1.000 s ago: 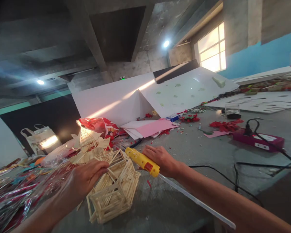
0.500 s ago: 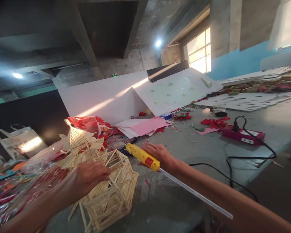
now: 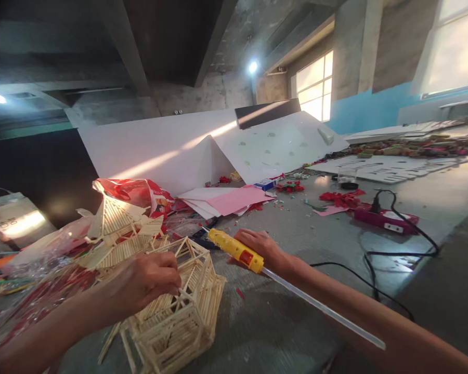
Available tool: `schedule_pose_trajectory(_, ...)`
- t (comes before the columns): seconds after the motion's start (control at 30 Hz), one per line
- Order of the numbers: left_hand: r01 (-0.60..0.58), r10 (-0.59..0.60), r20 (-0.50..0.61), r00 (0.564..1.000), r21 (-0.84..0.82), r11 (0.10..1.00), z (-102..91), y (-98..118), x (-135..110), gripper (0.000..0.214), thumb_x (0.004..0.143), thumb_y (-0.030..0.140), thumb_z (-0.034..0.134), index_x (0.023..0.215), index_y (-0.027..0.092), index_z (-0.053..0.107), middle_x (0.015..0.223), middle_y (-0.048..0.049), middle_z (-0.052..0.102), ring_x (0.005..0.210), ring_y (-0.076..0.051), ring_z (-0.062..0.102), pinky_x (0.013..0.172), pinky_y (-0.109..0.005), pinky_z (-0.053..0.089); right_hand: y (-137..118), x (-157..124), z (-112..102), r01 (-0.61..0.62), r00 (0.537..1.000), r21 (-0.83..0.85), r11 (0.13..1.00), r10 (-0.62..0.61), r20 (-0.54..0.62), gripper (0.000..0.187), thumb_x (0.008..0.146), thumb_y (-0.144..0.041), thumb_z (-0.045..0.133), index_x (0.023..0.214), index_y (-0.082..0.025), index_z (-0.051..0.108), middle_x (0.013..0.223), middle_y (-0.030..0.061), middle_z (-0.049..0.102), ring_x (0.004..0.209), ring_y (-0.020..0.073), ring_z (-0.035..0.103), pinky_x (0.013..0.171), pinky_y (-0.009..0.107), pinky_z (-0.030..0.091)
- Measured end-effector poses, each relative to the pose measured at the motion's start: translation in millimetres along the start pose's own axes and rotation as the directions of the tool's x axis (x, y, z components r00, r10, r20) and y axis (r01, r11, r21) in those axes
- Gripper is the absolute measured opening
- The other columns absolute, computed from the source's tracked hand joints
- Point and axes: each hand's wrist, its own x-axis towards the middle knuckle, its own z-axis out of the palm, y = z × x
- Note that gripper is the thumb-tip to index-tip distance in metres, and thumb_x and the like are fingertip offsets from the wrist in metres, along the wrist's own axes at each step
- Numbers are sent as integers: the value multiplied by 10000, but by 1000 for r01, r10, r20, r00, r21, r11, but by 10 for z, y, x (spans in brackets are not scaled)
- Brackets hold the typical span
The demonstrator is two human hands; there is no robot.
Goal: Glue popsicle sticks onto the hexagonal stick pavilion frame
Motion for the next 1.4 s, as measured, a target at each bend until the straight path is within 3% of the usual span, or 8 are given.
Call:
schedule_pose_trajectory(0.23,1,-2,43,999,27,1000,-7,-20,-8,169,856,211,461,772,221,607,810,27,570,680,-88,533,615,-200,367,-14,4,2,11,1000,-7,1000,-11,10,302,817,-470,499,831,-168,509,703,22,583,568,96,540,523,193,364)
schedule_pose_trajectory(0.43,-43,34,127,991,65,997,-171,50,78,176,842,242,502,730,199,631,780,16,590,659,-81,532,600,-186,373,-54,35,-38,29,999,-3,1000,-29,35,271,836,-440,488,835,-170,502,701,26,587,573,103,548,517,196,369)
schedule_pose_trajectory(0.63,-104,41,317,948,183,978,-357,84,280,51,711,156,641,690,188,673,659,17,642,589,-86,506,526,-200,324,-122,84,-70,50,998,-63,997,-48,28,246,863,-410,457,847,-167,488,713,40,593,551,100,551,517,194,382)
schedule_pose_trajectory(0.77,-191,115,362,925,182,965,-370,15,360,78,647,125,655,682,192,676,603,30,620,511,-79,443,467,-221,276,-108,100,-60,78,997,-81,994,-79,-9,213,847,-394,492,874,-183,482,701,20,595,544,99,557,511,189,392)
schedule_pose_trajectory(1.13,-176,90,360,928,211,961,-390,86,340,73,702,157,621,680,205,671,695,37,664,587,-78,491,495,-202,292,-84,103,-57,85,996,-87,993,-86,-10,211,838,-399,500,847,-188,490,679,4,582,494,93,536,469,189,381)
schedule_pose_trajectory(1.4,-253,167,365,916,201,946,-402,213,404,73,719,160,625,746,190,686,739,16,680,618,-88,509,500,-213,297,-88,99,-75,87,996,-64,994,-87,6,193,817,-369,529,859,-184,490,683,5,577,508,98,535,474,192,381)
